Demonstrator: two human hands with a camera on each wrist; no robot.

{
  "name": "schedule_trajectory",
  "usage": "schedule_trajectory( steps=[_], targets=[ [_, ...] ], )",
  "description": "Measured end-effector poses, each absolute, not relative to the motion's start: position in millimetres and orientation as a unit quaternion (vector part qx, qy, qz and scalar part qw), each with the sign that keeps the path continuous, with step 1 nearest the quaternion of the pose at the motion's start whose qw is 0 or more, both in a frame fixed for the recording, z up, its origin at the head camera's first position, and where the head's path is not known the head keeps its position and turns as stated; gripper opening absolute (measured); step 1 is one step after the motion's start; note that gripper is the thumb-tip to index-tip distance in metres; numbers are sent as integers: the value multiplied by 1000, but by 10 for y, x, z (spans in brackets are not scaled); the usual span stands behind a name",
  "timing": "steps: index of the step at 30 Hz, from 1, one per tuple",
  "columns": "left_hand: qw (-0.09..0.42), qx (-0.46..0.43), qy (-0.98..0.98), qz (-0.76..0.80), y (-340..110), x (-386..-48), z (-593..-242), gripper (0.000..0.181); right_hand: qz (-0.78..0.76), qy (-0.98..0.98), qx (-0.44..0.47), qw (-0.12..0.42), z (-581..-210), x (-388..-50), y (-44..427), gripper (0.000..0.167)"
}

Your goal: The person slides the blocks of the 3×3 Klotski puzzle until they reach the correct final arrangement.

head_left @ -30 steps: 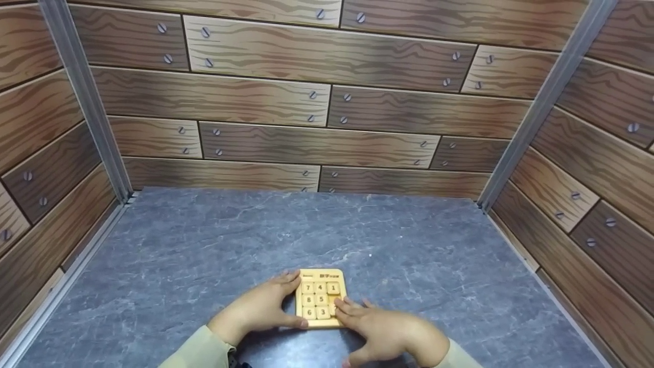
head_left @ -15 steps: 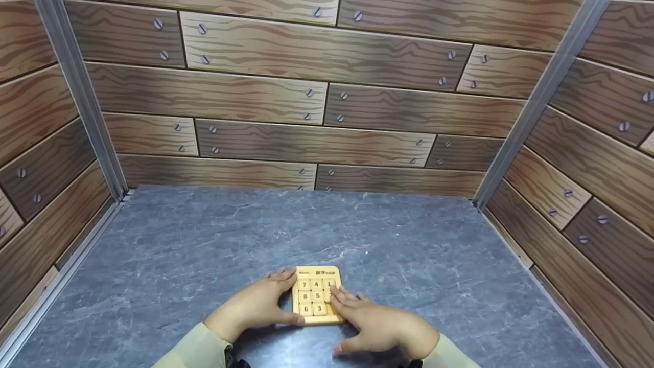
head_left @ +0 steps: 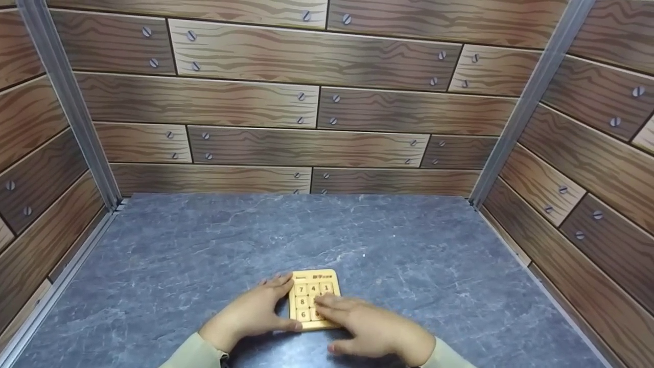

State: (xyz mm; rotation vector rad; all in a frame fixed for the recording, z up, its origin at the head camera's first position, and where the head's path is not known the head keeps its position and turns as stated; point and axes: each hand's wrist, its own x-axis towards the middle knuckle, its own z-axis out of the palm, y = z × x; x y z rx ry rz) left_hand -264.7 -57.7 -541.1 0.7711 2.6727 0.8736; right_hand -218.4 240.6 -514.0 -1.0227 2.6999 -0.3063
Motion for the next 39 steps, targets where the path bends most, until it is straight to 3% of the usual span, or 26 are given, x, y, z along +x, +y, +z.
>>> schedule_trajectory(
  steps=[8,25,39],
  targets=[
    [113,259,912,298,-551,-2661,-5411,115,-85,899,-406,141,-5103,-2186,2405,81],
    [117,256,916,286,-570,-2660,-5381,115,-102,917,-344,177,-5021,-2146,2381,75],
    [125,249,916,288,-577,-2666,-5409,116,-100,934,-297,174,-4951,-2149,2419,65]
  ],
)
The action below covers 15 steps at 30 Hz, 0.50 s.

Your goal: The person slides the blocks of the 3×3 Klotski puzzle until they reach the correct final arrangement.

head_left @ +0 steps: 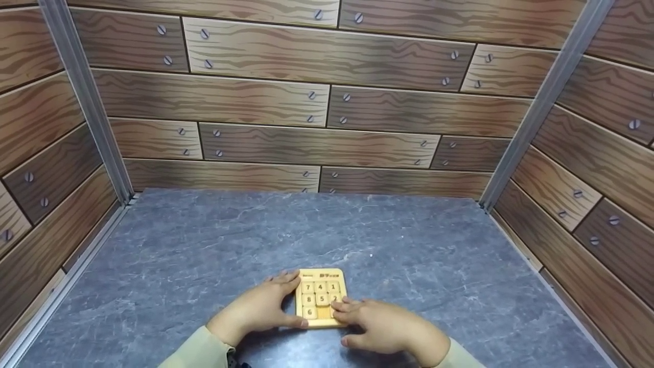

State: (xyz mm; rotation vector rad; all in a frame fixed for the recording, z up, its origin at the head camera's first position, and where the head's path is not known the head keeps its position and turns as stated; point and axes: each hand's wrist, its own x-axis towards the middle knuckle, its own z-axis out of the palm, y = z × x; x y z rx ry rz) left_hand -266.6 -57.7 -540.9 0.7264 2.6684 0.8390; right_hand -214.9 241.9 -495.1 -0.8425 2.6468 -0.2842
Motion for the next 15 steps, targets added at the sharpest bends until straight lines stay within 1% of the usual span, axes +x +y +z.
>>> schedule_trajectory(
  steps=[3,8,15],
  targets=[
    [129,252,914,290,-576,-2674,-5411,116,-95,935,-300,163,-4949,-2145,2404,64],
    [126,252,914,291,-595,-2671,-5405,116,-76,939,-310,125,-4961,-2133,2336,59],
    [126,255,913,291,-575,-2656,-5396,116,-72,940,-326,70,-5034,-2144,2302,49]
  ],
)
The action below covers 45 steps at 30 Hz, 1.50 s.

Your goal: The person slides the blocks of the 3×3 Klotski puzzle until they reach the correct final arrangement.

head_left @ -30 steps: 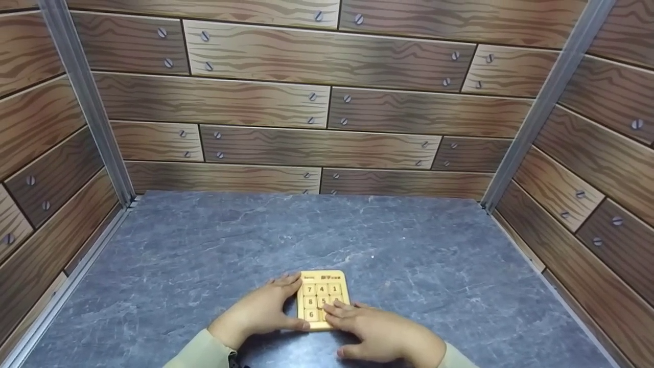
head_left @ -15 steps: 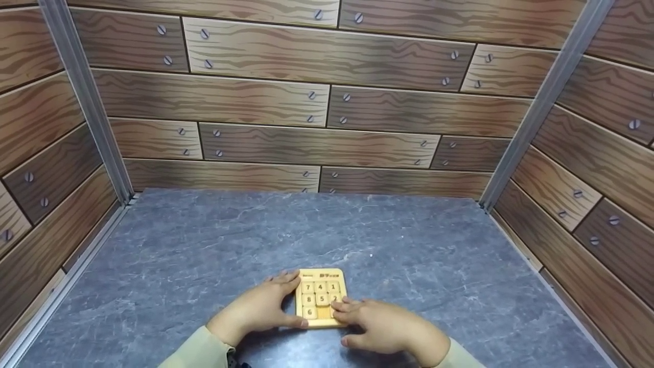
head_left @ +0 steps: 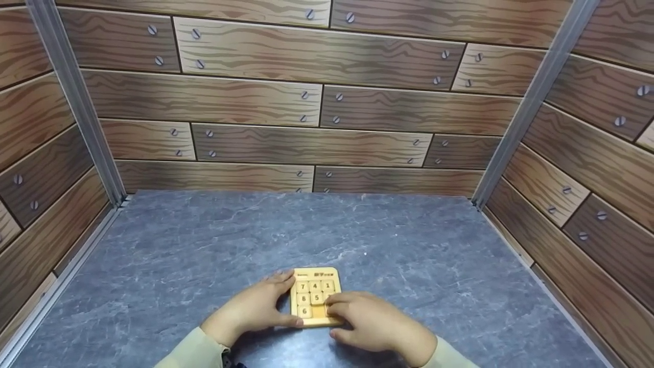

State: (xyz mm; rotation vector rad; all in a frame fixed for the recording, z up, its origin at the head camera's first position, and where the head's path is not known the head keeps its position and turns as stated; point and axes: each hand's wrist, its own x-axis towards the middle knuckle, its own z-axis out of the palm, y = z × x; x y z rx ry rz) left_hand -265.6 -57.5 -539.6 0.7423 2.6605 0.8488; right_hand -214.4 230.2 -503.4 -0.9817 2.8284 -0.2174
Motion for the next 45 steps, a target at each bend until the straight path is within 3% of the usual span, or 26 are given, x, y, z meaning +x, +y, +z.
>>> schedule_trajectory(
  steps=[4,8,11,17,34,45],
  targets=[
    [122,253,913,295,-580,-2641,-5412,116,-82,930,-351,68,-5080,-2148,2292,59],
    [114,253,914,297,-575,-2636,-5417,116,-89,902,-410,107,-5100,-2130,2310,81],
    [109,254,914,296,-566,-2642,-5413,117,-90,882,-442,137,-5111,-2123,2319,89],
    [108,258,915,292,-557,-2636,-5407,117,-79,877,-449,150,-5148,-2114,2302,87],
    [122,248,915,292,-568,-2655,-5418,115,-76,919,-352,158,-5055,-2063,2287,79],
    [117,250,917,288,-564,-2666,-5421,116,-59,926,-358,106,-5055,-2082,2241,71]
  ],
)
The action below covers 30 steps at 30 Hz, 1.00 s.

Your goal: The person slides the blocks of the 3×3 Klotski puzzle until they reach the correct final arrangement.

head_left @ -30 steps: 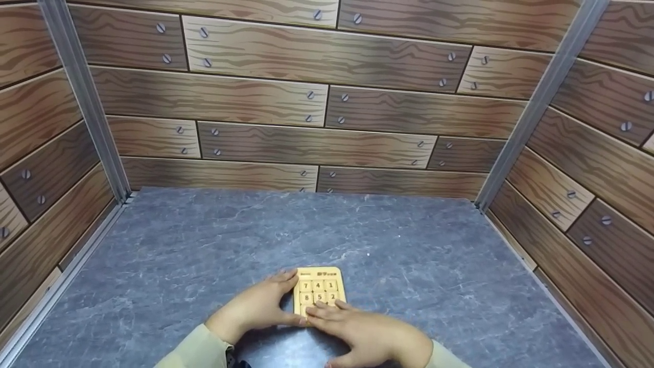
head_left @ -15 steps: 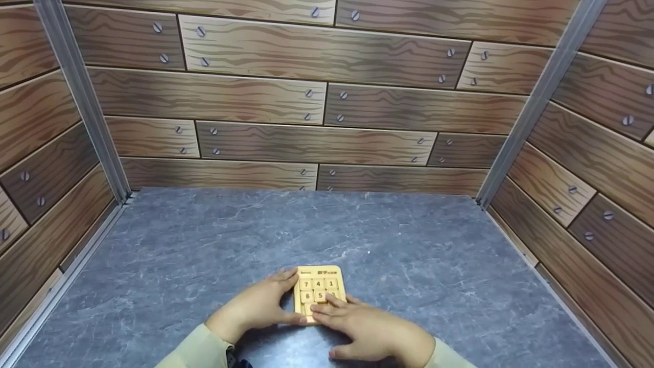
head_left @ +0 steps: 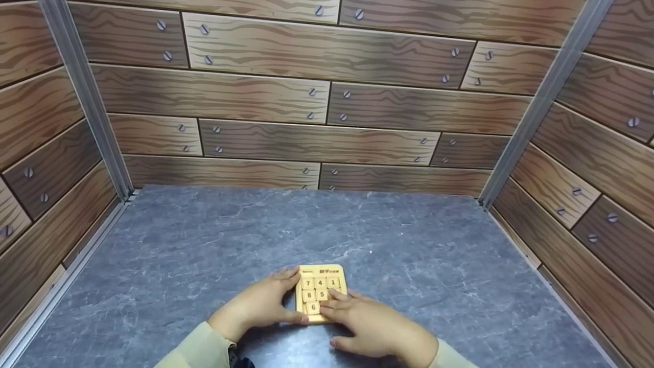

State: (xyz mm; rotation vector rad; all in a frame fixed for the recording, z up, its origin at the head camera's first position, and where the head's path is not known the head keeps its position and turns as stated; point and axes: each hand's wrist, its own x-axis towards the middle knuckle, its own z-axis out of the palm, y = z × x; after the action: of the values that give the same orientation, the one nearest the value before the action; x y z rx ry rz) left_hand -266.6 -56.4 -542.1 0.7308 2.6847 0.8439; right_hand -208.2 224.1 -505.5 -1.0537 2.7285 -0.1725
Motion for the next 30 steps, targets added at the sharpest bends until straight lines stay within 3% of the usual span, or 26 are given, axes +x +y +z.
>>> schedule_trajectory(
  steps=[8,18,30],
  targets=[
    [113,253,919,280,-544,-2661,-5413,116,-71,926,-362,81,-5082,-2086,2218,69],
    [105,265,917,281,-550,-2633,-5421,115,-78,898,-420,106,-5175,-2131,2191,75],
    [113,249,918,287,-571,-2647,-5428,116,-84,927,-325,166,-5002,-2083,2228,71]
  ],
)
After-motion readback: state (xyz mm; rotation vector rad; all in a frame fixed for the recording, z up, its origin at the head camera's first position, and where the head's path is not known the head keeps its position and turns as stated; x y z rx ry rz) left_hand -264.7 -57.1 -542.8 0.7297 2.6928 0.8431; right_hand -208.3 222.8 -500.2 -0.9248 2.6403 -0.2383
